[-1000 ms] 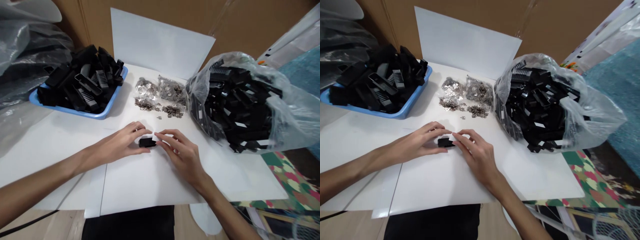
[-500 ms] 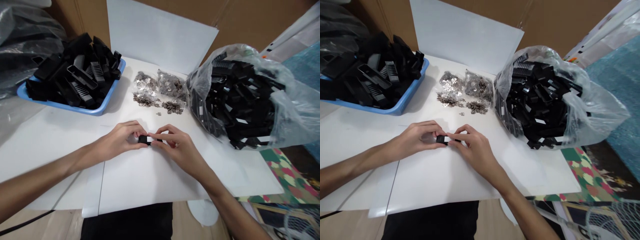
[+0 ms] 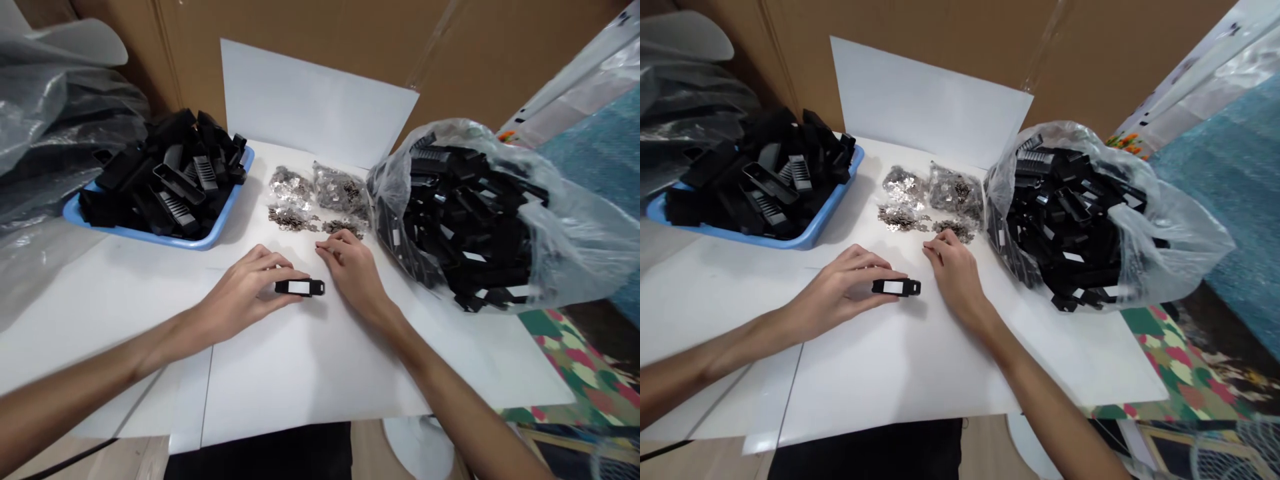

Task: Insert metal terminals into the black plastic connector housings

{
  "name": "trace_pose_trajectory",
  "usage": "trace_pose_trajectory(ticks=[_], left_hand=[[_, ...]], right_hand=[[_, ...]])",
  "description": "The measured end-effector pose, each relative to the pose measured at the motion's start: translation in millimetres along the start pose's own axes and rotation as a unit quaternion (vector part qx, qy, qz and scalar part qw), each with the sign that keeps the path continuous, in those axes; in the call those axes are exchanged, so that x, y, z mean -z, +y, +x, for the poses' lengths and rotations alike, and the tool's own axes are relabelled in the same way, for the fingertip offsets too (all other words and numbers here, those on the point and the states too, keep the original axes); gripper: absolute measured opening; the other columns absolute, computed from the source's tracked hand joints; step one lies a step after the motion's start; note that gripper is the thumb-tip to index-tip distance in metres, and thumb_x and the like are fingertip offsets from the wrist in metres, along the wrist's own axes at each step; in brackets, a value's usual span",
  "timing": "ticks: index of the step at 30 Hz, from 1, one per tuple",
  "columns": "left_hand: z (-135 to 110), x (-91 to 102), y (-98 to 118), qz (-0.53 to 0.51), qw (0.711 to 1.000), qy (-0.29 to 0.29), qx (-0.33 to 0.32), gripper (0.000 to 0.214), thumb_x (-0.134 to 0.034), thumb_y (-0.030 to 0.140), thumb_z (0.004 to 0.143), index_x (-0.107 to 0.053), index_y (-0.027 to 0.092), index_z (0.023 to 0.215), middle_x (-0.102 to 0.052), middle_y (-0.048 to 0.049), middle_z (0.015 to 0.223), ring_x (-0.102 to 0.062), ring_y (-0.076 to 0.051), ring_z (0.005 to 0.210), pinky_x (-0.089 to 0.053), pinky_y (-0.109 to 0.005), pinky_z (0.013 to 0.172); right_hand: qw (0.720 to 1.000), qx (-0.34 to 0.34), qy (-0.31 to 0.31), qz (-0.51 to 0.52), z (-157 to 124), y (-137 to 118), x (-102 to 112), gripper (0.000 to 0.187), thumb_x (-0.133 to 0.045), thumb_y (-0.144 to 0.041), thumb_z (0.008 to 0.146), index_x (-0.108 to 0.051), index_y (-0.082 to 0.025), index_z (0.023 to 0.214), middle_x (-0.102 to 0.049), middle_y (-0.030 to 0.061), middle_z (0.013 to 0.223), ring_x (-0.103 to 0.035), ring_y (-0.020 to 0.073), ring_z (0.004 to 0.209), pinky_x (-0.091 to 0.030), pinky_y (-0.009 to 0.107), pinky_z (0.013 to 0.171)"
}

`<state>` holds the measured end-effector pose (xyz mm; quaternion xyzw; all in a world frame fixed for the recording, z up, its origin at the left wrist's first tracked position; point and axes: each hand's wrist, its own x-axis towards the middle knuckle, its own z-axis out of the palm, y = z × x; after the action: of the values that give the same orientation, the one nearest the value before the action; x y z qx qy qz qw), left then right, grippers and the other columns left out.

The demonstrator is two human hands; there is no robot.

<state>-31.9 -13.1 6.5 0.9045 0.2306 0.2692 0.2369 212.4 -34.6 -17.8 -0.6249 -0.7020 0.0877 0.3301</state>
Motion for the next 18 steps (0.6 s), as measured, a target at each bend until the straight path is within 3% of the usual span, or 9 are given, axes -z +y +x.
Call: trace_pose_trajectory(ticks=[5, 11, 14, 18], left_hand=[[-1.2, 4.9, -1.9, 0.022, 0.999, 0.030, -0.015, 0.030, -0.069, 0.035, 0.103, -0.075, 0.025, 0.131, -0.071, -0.0073, 0.110, -0.060, -0.023, 0.103, -0.053, -0.037, 0.091], [-0.5, 4.1, -3.2, 0.027, 0.999, 0.041, -0.012, 0.030, -0.070, 0.037, 0.102, -0.076, 0.025, 0.129, -0.072, -0.0071, 0.107, -0.060, -0.023, 0.097, -0.054, -0.037, 0.087], [1.3, 5.5, -1.3, 0.000, 0.999, 0.043, 0.008, 0.029, -0.070, 0.042, 0.102, -0.076, 0.025, 0.125, -0.075, -0.0063, 0.106, -0.063, -0.023, 0.097, -0.054, -0.038, 0.090], [4.1, 8.4, 5.7, -0.107, 0.989, 0.025, 0.101, 0.032, -0.069, 0.048, 0.101, -0.072, 0.022, 0.120, -0.075, -0.0065, 0.113, -0.068, -0.024, 0.104, -0.053, -0.038, 0.092]], right_hand=[[0.997, 0.046, 0.021, -0.052, -7.1, 6.2, -1.4, 0.026, -0.055, -0.031, 0.108, -0.079, -0.023, 0.102, -0.072, 0.0100, 0.107, -0.065, 0.0263, 0.097, -0.051, 0.038, 0.078], [0.994, 0.082, 0.029, -0.066, -3.5, 9.2, -6.5, 0.028, -0.049, -0.027, 0.110, -0.071, -0.021, 0.094, -0.072, 0.0123, 0.104, -0.062, 0.0278, 0.099, -0.053, 0.042, 0.086], [0.996, 0.059, 0.031, -0.058, -3.9, 5.2, -4.2, 0.028, -0.045, -0.029, 0.111, -0.068, -0.021, 0.097, -0.074, 0.0126, 0.100, -0.066, 0.0271, 0.095, -0.054, 0.042, 0.084], [0.995, -0.032, 0.038, 0.087, -6.7, -4.0, 6.4, 0.022, -0.051, -0.038, 0.109, -0.065, -0.022, 0.106, -0.076, 0.0056, 0.088, -0.073, 0.0218, 0.080, -0.059, 0.035, 0.074]])
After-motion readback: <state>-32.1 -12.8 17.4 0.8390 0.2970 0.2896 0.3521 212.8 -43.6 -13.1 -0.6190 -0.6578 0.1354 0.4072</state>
